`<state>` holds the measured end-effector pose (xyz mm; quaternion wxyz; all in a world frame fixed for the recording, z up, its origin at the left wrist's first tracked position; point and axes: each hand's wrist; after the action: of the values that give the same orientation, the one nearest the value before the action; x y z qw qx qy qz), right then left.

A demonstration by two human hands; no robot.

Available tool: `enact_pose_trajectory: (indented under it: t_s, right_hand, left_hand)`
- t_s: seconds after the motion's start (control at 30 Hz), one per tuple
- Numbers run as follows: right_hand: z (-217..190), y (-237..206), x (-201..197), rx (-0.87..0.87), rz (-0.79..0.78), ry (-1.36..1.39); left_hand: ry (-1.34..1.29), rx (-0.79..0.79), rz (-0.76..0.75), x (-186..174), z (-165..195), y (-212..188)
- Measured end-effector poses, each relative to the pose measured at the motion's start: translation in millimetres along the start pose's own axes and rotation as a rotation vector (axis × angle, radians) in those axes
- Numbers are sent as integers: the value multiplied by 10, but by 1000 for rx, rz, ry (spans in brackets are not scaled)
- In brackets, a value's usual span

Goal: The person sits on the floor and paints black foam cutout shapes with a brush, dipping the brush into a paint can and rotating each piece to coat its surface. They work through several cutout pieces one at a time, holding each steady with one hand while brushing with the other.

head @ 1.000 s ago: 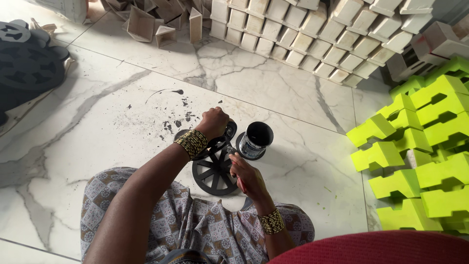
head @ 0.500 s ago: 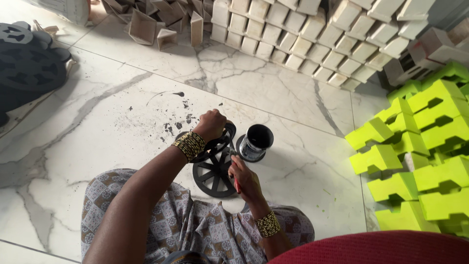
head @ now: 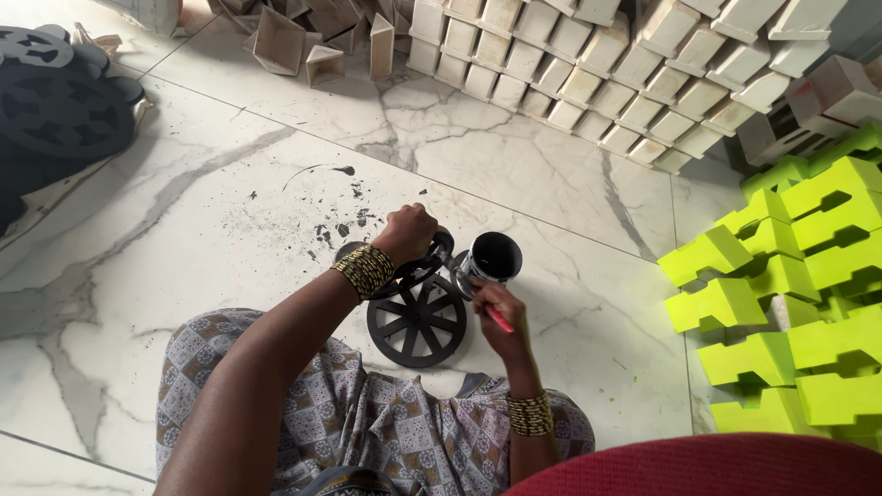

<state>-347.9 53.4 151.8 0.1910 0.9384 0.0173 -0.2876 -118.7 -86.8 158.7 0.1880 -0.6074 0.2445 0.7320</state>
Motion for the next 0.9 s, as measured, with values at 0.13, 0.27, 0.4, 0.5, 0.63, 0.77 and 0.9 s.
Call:
enact_pose_trajectory:
  t_s: [0.13,0.27,0.4,0.5,0.63,0.77,0.9]
  right_hand:
    - [-4,-41,-49,-67,24,25]
    - [-91,-16,60,-151,-58,-55]
    - [-182,-38,76,95,-144,-61]
    - [-178,-85,66,-29,96,39]
    - [-68,-108,157,370,242,534]
    - [36,-49,392,413,278,945]
    - [81,22,686,502,456,1120]
  left_hand:
    - [-25,-13,21,-17,12,0]
    - [-20,-2,24,1,57,16]
    - [-11,-32,-2,-10,48,22]
    - [-22,-108,-9,-56,-47,4]
    - [-75,-143,-16,-128,-243,-72]
    - [-77,-205,-51,-199,-316,-101]
    - [-143,-221,-60,-253,-286,-120]
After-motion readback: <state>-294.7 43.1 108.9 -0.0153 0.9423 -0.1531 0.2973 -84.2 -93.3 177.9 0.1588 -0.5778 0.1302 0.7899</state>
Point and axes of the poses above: each hand's wrist, its own y-axis towards the middle knuckle, its own x-axis out of the palm, z = x × y, and after that the axes turned 11 degrees about x, right-handed
